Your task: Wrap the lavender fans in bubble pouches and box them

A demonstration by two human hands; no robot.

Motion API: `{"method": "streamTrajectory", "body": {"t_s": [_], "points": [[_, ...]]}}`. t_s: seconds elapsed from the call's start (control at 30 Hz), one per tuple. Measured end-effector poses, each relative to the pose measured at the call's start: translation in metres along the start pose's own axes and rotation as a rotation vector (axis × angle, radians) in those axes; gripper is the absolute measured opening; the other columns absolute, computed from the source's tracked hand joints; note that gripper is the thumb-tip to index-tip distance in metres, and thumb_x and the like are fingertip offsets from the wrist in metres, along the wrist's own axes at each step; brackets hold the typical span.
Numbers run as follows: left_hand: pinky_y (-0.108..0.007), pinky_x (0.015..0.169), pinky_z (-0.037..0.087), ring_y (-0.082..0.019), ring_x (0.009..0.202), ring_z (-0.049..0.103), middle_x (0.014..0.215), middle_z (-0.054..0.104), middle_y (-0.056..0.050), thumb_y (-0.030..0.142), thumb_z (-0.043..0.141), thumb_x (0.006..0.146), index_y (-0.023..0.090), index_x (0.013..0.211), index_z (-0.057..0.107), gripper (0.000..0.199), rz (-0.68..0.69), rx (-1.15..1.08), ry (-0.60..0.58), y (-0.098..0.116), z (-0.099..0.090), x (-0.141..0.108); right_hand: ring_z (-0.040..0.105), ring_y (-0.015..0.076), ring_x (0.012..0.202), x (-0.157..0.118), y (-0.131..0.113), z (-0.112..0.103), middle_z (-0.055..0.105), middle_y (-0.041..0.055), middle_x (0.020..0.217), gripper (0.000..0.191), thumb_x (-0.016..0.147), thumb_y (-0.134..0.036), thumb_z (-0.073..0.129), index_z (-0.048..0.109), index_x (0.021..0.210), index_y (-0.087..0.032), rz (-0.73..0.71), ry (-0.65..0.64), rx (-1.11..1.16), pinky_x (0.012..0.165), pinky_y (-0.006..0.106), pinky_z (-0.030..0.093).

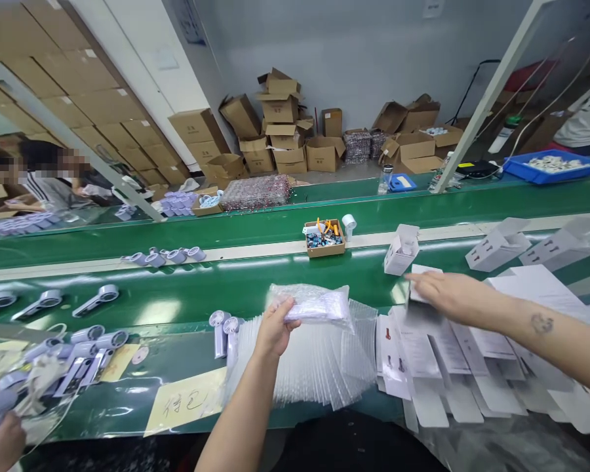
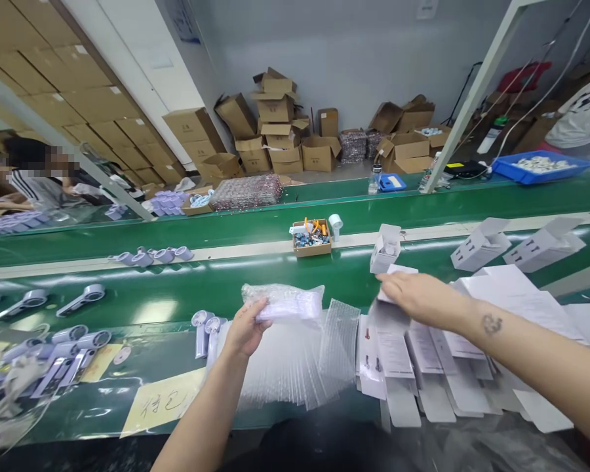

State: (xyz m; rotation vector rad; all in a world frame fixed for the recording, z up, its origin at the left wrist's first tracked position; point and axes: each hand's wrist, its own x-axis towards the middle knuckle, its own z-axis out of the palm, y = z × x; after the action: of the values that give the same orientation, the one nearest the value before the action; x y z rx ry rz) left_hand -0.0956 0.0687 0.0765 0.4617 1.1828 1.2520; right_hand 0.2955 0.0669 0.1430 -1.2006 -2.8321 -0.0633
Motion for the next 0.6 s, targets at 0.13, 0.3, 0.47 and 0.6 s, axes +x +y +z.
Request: {"method": "streamTrajectory", "body": {"t_s": [0.13, 0.3, 0.47, 0.6], "points": [[-0.016, 0.038, 0.050, -0.008, 0.055, 0.056, 0.073, 0.059, 0.002, 0.017, 0.074, 0.064, 0.014, 0.084, 0.060, 0.024, 0.088, -0.168, 0.089, 0.013, 0.009, 0.017, 0.056, 0.0258, 0.107, 0.077, 0.030, 0.012, 0.040, 0.0104, 0.141, 0.049, 0.078, -0.007, 0.039, 0.046, 0.125, -0.021, 0.185, 0.046, 0.281, 0.081, 0.039, 0.048], [-0.018, 0.050, 0.054, -0.010, 0.067, 0.060, 0.083, 0.062, -0.001, 0.022, 0.076, 0.064, 0.014, 0.088, 0.060, 0.030, 0.228, -0.248, 0.019, 0.014, 0.050, 0.045, 0.054, 0.0246, 0.109, 0.166, 0.045, 0.097, 0.052, 0.0103, 0.129, 0.047, 0.071, -0.003, 0.041, 0.055, 0.112, -0.020, 0.247, 0.165, 0.585, 0.092, 0.042, 0.043], [-0.025, 0.061, 0.054, -0.016, 0.081, 0.062, 0.100, 0.062, -0.005, 0.030, 0.070, 0.070, 0.016, 0.101, 0.057, 0.036, 0.344, -0.033, -0.051, -0.016, 0.099, 0.083, 0.053, 0.0292, 0.110, 0.190, 0.048, 0.154, 0.058, 0.0108, 0.120, 0.044, 0.078, -0.024, 0.051, 0.048, 0.121, -0.018, 0.249, 0.178, 0.746, 0.092, 0.041, 0.044], [-0.032, 0.076, 0.051, -0.020, 0.091, 0.059, 0.098, 0.061, -0.008, 0.023, 0.056, 0.079, 0.017, 0.100, 0.059, 0.022, 0.561, 0.745, 0.069, -0.028, 0.110, 0.099, 0.059, 0.0262, 0.098, 0.185, 0.051, 0.176, 0.062, 0.0074, 0.107, 0.043, 0.076, -0.039, 0.058, 0.048, 0.114, -0.021, 0.269, 0.132, 0.866, 0.085, 0.040, 0.047]]}}
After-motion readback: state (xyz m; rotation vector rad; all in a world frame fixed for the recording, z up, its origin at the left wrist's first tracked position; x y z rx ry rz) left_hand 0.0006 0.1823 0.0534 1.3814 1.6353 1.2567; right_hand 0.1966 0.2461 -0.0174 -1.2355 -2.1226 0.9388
